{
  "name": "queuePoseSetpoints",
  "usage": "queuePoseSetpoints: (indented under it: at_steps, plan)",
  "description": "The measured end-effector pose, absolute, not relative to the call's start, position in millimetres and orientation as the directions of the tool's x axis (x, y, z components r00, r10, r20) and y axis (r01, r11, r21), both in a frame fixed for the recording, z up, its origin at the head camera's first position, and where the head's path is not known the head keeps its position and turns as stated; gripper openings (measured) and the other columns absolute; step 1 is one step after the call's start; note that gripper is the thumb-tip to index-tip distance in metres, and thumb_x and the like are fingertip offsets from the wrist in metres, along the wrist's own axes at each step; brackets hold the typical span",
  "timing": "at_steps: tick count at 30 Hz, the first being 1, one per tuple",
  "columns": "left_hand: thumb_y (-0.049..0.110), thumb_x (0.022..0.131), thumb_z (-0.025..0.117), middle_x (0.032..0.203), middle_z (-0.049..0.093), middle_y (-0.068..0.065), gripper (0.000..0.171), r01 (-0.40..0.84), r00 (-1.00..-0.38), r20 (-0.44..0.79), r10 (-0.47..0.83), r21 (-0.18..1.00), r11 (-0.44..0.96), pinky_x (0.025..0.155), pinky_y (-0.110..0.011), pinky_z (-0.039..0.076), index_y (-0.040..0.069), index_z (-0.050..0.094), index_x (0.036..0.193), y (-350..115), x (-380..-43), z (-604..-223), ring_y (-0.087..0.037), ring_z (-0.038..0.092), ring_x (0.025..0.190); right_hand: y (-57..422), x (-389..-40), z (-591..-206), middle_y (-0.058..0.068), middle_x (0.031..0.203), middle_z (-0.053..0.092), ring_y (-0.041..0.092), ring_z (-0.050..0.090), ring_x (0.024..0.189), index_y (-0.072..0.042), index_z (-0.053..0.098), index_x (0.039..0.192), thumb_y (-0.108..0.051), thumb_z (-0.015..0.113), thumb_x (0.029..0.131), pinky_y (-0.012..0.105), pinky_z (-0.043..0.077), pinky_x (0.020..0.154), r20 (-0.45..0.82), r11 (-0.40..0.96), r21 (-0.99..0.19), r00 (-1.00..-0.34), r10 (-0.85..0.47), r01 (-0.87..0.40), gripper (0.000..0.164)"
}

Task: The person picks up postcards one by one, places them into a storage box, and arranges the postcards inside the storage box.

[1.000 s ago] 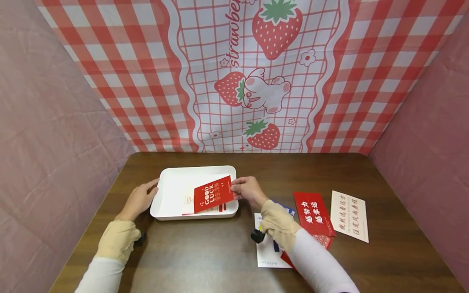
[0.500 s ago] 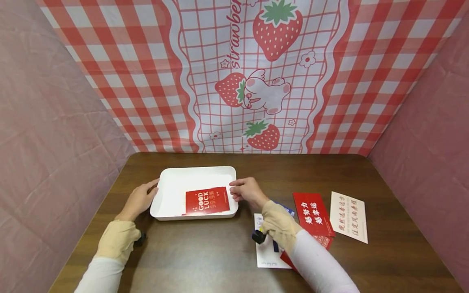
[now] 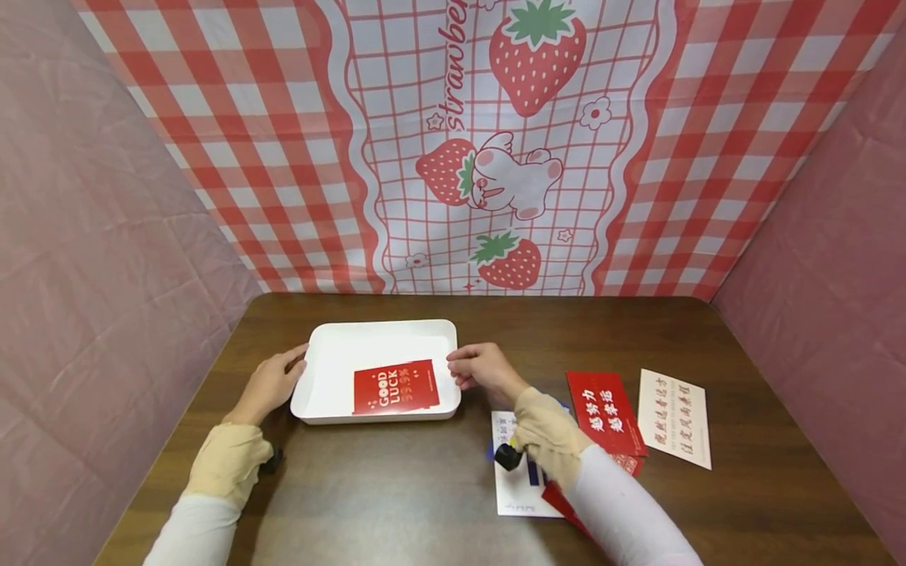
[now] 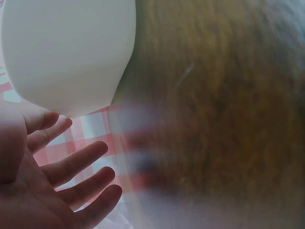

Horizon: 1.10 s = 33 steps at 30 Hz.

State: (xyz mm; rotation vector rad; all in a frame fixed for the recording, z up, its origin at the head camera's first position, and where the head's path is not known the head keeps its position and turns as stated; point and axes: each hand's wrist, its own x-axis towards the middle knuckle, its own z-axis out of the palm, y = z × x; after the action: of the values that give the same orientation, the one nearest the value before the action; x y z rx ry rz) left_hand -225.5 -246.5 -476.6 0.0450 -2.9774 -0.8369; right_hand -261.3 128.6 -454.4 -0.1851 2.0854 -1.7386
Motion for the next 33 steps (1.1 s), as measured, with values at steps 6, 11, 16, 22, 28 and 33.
queuePoseSetpoints:
  at_steps: [6, 11, 16, 22, 28, 33]
  plan:
    - [0.02, 0.1, 0.045, 0.139, 0.053, -0.026, 0.045, -0.013, -0.998, 0.04, -0.04, 0.519, 0.855, 0.109, -0.059, 0.037, 0.007, 0.048, 0.143, -247, -226, -477, -0.047, 0.048, 0.129, 138, -261, -453, 0.008, 0.077, 0.067, 0.011, 0.061, 0.063, 0.021, 0.055, 0.12, -0.002, 0.06, 0.09, 0.022, 0.056, 0.06, -0.224, 0.233, -0.962, -0.903, -0.368, 0.144, 0.038]
    - [0.02, 0.101, 0.045, 0.139, 0.053, -0.027, 0.045, -0.015, -0.998, 0.04, -0.042, 0.521, 0.853, 0.109, -0.059, 0.037, 0.007, 0.048, 0.143, -247, -226, -477, -0.047, 0.047, 0.129, 144, -260, -451, 0.01, 0.082, 0.069, 0.013, 0.061, 0.068, 0.018, 0.057, 0.119, -0.003, 0.061, 0.089, 0.027, 0.057, 0.066, -0.232, 0.282, -0.95, -0.906, -0.355, 0.132, 0.036]
    - [0.021, 0.101, 0.045, 0.139, 0.052, -0.027, 0.045, -0.011, -0.998, 0.044, -0.039, 0.518, 0.855, 0.109, -0.059, 0.037, 0.007, 0.048, 0.143, -247, -226, -477, -0.048, 0.048, 0.129, 149, -258, -451, 0.023, 0.095, 0.069, 0.015, 0.063, 0.073, 0.015, 0.059, 0.117, -0.004, 0.064, 0.089, 0.031, 0.059, 0.073, -0.234, 0.298, -0.946, -0.908, -0.347, 0.13, 0.035]
    - [0.021, 0.1, 0.045, 0.138, 0.053, -0.028, 0.045, -0.01, -0.998, 0.046, -0.039, 0.517, 0.856, 0.108, -0.06, 0.038, 0.007, 0.049, 0.143, -247, -225, -477, -0.048, 0.048, 0.128, 154, -256, -450, 0.025, 0.108, 0.066, 0.022, 0.065, 0.082, 0.013, 0.06, 0.119, -0.007, 0.066, 0.089, 0.034, 0.059, 0.078, -0.238, 0.333, -0.935, -0.914, -0.33, 0.123, 0.036]
    - [0.02, 0.1, 0.045, 0.138, 0.053, -0.028, 0.045, -0.009, -0.998, 0.047, -0.04, 0.52, 0.854, 0.108, -0.06, 0.038, 0.007, 0.049, 0.143, -247, -225, -477, -0.048, 0.048, 0.128, 158, -255, -450, 0.018, 0.107, 0.068, 0.026, 0.066, 0.088, 0.013, 0.058, 0.122, -0.009, 0.067, 0.09, 0.033, 0.059, 0.079, -0.233, 0.342, -0.933, -0.91, -0.344, 0.11, 0.04]
    - [0.02, 0.1, 0.046, 0.138, 0.053, -0.028, 0.045, -0.01, -0.998, 0.047, -0.041, 0.522, 0.853, 0.108, -0.06, 0.038, 0.007, 0.049, 0.143, -247, -225, -477, -0.048, 0.048, 0.128, 162, -253, -450, 0.019, 0.111, 0.067, 0.029, 0.066, 0.095, 0.01, 0.059, 0.123, -0.014, 0.069, 0.089, 0.035, 0.059, 0.083, -0.235, 0.388, -0.918, -0.901, -0.364, 0.082, 0.042]
